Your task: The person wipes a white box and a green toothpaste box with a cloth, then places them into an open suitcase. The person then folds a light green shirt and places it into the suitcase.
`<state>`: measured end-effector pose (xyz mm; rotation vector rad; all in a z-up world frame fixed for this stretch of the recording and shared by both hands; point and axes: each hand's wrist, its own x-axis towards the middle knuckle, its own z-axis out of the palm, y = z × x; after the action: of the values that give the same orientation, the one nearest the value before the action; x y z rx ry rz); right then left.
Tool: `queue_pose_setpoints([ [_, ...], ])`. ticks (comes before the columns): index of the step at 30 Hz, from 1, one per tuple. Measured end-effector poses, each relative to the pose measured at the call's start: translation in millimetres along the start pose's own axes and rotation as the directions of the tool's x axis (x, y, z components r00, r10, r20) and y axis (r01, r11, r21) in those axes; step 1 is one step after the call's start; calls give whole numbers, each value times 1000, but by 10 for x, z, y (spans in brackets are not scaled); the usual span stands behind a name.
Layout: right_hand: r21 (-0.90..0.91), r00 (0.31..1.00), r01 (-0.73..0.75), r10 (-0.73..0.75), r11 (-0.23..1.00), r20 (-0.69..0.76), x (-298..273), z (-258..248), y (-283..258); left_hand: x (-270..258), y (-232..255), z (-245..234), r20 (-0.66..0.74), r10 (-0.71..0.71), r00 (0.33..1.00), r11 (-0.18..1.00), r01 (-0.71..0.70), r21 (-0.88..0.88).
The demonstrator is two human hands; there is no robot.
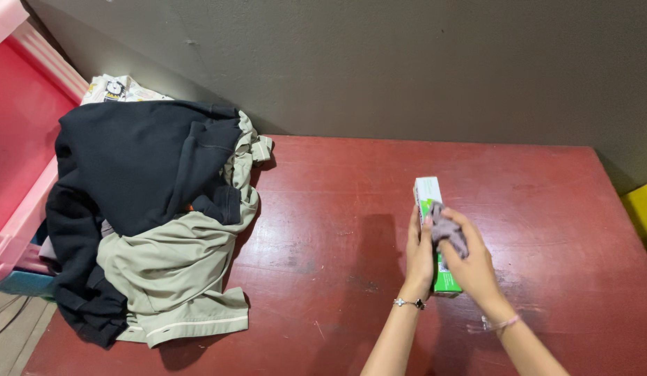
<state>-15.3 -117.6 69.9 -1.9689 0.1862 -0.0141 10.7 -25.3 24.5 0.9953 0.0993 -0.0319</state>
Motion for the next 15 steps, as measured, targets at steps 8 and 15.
queue_pose_setpoints([
  [8, 555, 984, -178, 160, 813, 82, 550, -155, 552, -56, -133, -16, 11, -156, 988, 985, 156, -77],
  [15, 746, 924, -381, 264, 547, 278, 427, -125, 786, -62, -221, -106, -66, -115, 991, 969, 126, 211],
])
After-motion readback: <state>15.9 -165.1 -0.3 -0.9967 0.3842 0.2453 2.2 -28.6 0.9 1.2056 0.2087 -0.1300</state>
